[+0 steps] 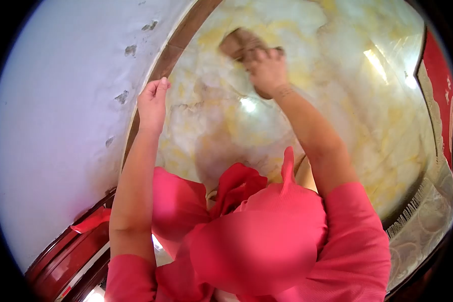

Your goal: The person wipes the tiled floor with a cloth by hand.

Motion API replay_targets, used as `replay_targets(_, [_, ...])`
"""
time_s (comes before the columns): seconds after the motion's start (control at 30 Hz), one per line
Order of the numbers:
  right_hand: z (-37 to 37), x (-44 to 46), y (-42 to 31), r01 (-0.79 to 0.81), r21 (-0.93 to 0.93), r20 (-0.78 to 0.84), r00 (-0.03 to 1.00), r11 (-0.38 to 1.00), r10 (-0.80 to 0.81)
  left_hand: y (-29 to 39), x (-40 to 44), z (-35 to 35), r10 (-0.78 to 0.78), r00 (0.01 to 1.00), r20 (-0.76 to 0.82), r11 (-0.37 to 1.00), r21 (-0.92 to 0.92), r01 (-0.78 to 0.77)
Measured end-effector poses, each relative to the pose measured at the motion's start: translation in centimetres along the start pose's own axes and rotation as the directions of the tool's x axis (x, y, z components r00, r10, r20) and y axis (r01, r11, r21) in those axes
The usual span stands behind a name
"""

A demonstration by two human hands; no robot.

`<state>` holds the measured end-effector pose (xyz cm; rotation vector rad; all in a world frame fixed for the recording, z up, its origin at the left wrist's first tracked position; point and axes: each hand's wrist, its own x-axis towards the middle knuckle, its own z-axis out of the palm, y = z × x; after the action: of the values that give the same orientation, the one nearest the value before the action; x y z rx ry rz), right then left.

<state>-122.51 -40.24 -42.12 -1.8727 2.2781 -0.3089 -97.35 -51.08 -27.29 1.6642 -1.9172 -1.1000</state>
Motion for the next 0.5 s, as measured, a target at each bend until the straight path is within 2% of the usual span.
replay_targets(0.03, [-0.2, -0.4, 2.5, -0.194, -0.047, 0.075, 0.977, 0.98, 0.197, 0.3, -0.2, 0.6, 0.015, 1.0, -0.007, 0.998, 0.054, -0.015])
replay_targets(0.07, [0.5, -1.8, 5.1, -0.297, 0.038, -0.107, 0.948, 0.954, 0.299, 0.0, 0.0, 1.2, 0.098, 0.995, 0.013, 0.989, 0.113, -0.099])
replay_targets(0.13, [-0.7, -5.6, 9.2, -0.405, 0.012, -0.21, 0.893, 0.914, 0.398, -1.0, 1.0, 2.7, 0.263, 0.961, 0.08, 0.941, 0.2, -0.274])
replay_targets(0.2, [-1.6, -10.6, 12.6, -0.321, 0.21, -0.267, 0.89, 0.923, 0.37, 1.7, -0.2, 5.3, 0.251, 0.958, 0.139, 0.927, 0.25, -0.279])
replay_targets(0.27, [-3.5, -17.0, 14.4, -0.246, 0.382, -0.358, 0.849, 0.891, 0.388, 2.3, -0.3, 8.2, 0.136, 0.952, 0.274, 0.95, 0.235, -0.204])
replay_targets(0.3, [-5.0, -20.9, 13.3, -0.211, 0.463, -0.411, 0.809, 0.861, 0.419, 1.8, -0.2, 9.6, 0.181, 0.932, 0.315, 0.917, 0.289, -0.275])
replay_targets(0.37, [-6.5, -30.4, 10.8, -0.307, 0.56, -0.358, 0.748, 0.77, 0.559, 0.2, -0.2, 13.3, 0.275, 0.879, 0.39, 0.821, 0.38, -0.426])
replay_targets(0.4, [-7.5, -34.8, 9.3, -0.392, 0.524, -0.356, 0.706, 0.756, 0.612, 0.2, -0.4, 15.1, 0.281, 0.869, 0.408, 0.814, 0.378, -0.44])
replay_targets(0.43, [-6.5, -39.8, 7.9, -0.514, 0.644, -0.291, 0.52, 0.566, 0.803, 0.1, -0.9, 16.8, 0.281, 0.862, 0.422, 0.808, 0.38, -0.45])
replay_targets(0.47, [-6.4, -44.5, 6.1, -0.648, 0.664, -0.195, 0.332, 0.373, 0.923, -0.2, -1.3, 18.2, 0.273, 0.855, 0.44, 0.802, 0.386, -0.455])
replay_targets(0.5, [-3.9, -50.3, 5.0, -0.609, 0.773, -0.123, 0.127, 0.175, 0.984, -0.5, -1.6, 19.4, 0.288, 0.851, 0.439, 0.788, 0.396, -0.47])
